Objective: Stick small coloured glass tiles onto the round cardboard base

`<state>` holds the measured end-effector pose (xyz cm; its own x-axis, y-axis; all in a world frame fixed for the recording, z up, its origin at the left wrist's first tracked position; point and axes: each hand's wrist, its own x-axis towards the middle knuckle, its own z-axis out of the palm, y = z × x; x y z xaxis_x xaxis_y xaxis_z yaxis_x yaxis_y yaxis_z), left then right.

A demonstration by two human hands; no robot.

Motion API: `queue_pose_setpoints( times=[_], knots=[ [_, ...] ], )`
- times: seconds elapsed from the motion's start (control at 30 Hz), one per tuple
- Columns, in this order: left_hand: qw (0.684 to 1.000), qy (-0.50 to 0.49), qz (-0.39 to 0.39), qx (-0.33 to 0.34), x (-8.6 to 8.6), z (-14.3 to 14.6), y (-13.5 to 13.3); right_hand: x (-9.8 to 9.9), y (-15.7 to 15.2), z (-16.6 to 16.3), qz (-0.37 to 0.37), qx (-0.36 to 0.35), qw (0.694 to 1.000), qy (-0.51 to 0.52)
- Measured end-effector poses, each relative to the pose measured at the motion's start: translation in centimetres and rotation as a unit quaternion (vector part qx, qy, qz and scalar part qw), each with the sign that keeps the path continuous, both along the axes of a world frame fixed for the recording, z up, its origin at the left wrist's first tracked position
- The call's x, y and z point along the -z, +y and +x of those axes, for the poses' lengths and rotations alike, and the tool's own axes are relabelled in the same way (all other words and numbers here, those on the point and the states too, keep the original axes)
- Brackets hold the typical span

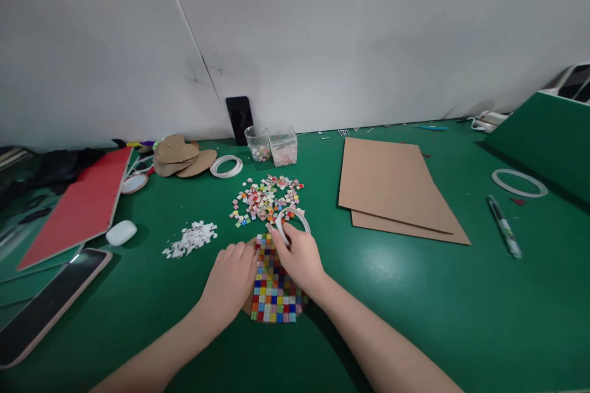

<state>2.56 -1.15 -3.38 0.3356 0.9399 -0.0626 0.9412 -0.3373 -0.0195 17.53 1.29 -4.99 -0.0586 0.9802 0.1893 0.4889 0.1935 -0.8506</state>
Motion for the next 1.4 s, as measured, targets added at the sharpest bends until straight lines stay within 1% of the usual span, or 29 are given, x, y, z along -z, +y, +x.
queue_pose_setpoints(
  times=[0.17,0.27,0.5,0.77,0.97,1.23,1.4],
  knots=[
    [0.999,-0.021,-0.018,0.017,-0.6,-1.5,1.1,-0.1,0.0,0.0,0.000,0.001,1.000,-0.005],
    [0.999,-0.011,-0.023,0.029,-0.7,-2.1,1.7,-0.2,0.0,0.0,0.002,-0.001,1.000,-0.006],
    [0.999,-0.005,-0.012,0.049,-0.4,-1.6,1.5,0.0,0.0,0.0,-0.011,-0.002,1.000,0.003],
    [0.999,-0.027,0.004,0.038,-0.3,-1.6,1.5,0.0,0.0,0.0,-0.006,0.000,1.000,-0.001],
    [0.999,-0.007,0.011,0.029,-0.4,-1.3,1.3,0.1,0.0,0.0,-0.005,-0.005,1.000,0.000],
    [1.000,0.014,-0.010,-0.006,-0.9,-0.7,0.8,0.0,0.0,0.0,-0.008,-0.009,1.000,0.006],
    [1.000,0.002,-0.015,-0.009,-1.1,-1.0,1.1,-0.1,0.0,0.0,-0.002,-0.003,1.000,-0.001]
  ],
)
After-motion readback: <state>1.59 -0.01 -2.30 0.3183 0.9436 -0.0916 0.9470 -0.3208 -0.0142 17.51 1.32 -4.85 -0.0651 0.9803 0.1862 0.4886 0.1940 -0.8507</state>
